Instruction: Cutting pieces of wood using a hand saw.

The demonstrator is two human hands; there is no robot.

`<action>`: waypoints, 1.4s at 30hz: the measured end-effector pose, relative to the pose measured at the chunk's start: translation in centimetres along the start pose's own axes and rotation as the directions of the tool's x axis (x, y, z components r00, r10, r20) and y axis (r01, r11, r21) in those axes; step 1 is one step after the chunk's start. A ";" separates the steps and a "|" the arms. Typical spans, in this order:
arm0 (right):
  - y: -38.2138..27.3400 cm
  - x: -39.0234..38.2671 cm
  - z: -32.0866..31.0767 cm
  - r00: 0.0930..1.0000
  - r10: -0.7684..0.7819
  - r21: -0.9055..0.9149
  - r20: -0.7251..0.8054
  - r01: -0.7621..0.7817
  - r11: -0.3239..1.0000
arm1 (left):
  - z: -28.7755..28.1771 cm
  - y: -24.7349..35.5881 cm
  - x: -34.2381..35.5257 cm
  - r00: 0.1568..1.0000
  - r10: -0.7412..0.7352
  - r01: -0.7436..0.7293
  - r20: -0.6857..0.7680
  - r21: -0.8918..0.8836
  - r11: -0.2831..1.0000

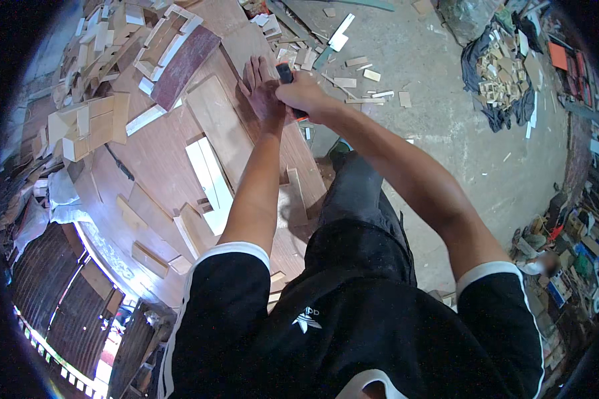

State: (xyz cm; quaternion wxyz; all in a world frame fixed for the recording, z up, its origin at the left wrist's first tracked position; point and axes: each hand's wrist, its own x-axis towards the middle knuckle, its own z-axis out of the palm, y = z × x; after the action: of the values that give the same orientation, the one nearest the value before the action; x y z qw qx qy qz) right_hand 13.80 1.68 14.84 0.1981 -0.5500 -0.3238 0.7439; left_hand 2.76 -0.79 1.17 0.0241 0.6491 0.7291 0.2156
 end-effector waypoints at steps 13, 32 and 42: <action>-0.2 0.8 -0.7 0.999 0.033 0.004 -0.006 -0.033 0.999 | -0.1 0.9 0.2 1.000 -0.023 0.024 0.009 -0.074 0.997; 0.1 0.7 -0.5 0.997 0.069 0.011 0.032 -0.069 0.998 | -0.4 0.1 0.6 0.994 -0.069 0.072 0.081 -0.025 0.997; 0.0 -0.6 -0.4 0.997 -0.014 0.074 0.071 0.008 0.997 | -0.3 0.4 0.2 0.999 -0.032 0.033 0.040 -0.027 0.999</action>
State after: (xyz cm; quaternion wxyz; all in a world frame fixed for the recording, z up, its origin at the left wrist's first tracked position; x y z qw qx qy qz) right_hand 14.35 1.42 15.16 0.2106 -0.5138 -0.3061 0.7733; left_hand 2.98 -0.62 1.58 0.0510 0.6410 0.7358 0.2122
